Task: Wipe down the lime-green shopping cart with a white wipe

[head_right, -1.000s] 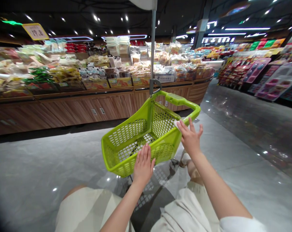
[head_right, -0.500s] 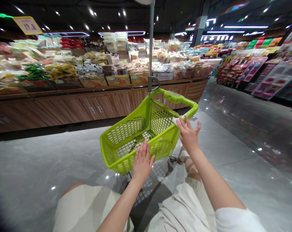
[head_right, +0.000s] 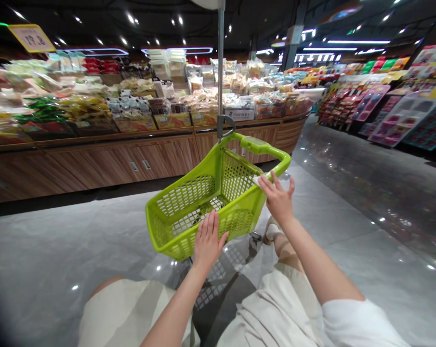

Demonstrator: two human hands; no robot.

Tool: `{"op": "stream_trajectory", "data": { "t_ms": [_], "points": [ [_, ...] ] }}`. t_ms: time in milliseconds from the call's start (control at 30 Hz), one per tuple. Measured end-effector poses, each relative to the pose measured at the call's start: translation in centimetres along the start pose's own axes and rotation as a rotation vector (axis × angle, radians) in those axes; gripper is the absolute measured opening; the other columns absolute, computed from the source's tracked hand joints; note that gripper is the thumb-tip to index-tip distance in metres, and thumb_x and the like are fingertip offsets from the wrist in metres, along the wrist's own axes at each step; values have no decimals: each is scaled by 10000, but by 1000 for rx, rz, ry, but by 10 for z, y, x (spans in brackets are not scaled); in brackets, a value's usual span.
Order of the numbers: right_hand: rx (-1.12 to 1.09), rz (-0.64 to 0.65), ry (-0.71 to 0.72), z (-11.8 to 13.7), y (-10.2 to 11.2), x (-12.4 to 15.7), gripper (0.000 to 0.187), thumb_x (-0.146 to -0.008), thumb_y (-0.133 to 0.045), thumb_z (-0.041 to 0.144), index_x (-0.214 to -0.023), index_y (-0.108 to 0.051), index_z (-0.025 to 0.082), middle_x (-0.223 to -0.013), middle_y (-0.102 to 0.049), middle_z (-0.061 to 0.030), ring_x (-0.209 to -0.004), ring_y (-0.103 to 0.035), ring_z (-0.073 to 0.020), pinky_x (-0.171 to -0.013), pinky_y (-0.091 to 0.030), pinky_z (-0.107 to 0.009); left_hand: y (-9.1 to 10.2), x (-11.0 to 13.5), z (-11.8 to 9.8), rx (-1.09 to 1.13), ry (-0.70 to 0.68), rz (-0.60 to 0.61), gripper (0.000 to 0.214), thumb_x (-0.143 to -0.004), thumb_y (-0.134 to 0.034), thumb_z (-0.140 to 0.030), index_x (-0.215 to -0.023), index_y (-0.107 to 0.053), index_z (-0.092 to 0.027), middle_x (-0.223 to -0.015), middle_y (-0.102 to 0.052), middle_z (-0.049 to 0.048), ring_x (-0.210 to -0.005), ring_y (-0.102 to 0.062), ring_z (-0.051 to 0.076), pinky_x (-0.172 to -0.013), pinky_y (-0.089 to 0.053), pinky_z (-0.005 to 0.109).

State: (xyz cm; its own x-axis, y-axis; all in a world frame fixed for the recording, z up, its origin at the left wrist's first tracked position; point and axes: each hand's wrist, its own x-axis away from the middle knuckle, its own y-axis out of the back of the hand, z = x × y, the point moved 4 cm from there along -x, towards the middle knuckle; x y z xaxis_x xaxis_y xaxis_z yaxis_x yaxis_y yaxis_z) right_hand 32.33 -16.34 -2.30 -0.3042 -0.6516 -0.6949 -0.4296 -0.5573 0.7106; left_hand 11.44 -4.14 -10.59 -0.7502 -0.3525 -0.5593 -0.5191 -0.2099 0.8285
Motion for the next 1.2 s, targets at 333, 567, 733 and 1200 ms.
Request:
{"op": "stream_trajectory", "data": {
  "t_ms": [333,567,733,1200],
  "points": [
    [-103,14,-61,7,-14,-18,648,-812,-383,59,-1431,-425,245,-1452,-508,-80,-1386,-403,-197,-1157,-48,-534,6,-19,32,14,71,-94,547,-968,-416,-414,-1447,-390,-150,-1253,-633,152,-1153,-583,264,-1020,-418,417],
    [-177,61,-3,46,-4,-22,647,-846,-388,54,-1450,-397,286,-1469,-490,-75,-1393,-389,-206,-1160,20,-541,25,2,76,-25,116,-136,542,-949,-443,-459,-1397,-466,-154,-1174,-639,157,-1082,-582,281,-981,-414,442],
    [-155,55,68,90,-1,-23,566,-909,-377,105,-1456,-389,251,-1468,-489,-88,-1408,-367,-217,-1166,27,-547,45,-20,66,-25,229,-147,608,-932,-469,-473,-1462,-376,-190,-1369,-542,163,-1284,-466,331,-1094,-281,574],
    [-54,-102,-251,9,16,-44,666,-817,-374,68,-1463,-381,232,-1390,-572,-82,-1389,-393,-248,-1135,16,-597,41,-83,-4,270,-15,-44,775,-920,-470,-366,-1535,-88,-87,-1584,-278,156,-1469,-238,267,-1200,-225,461]
  ]
}}
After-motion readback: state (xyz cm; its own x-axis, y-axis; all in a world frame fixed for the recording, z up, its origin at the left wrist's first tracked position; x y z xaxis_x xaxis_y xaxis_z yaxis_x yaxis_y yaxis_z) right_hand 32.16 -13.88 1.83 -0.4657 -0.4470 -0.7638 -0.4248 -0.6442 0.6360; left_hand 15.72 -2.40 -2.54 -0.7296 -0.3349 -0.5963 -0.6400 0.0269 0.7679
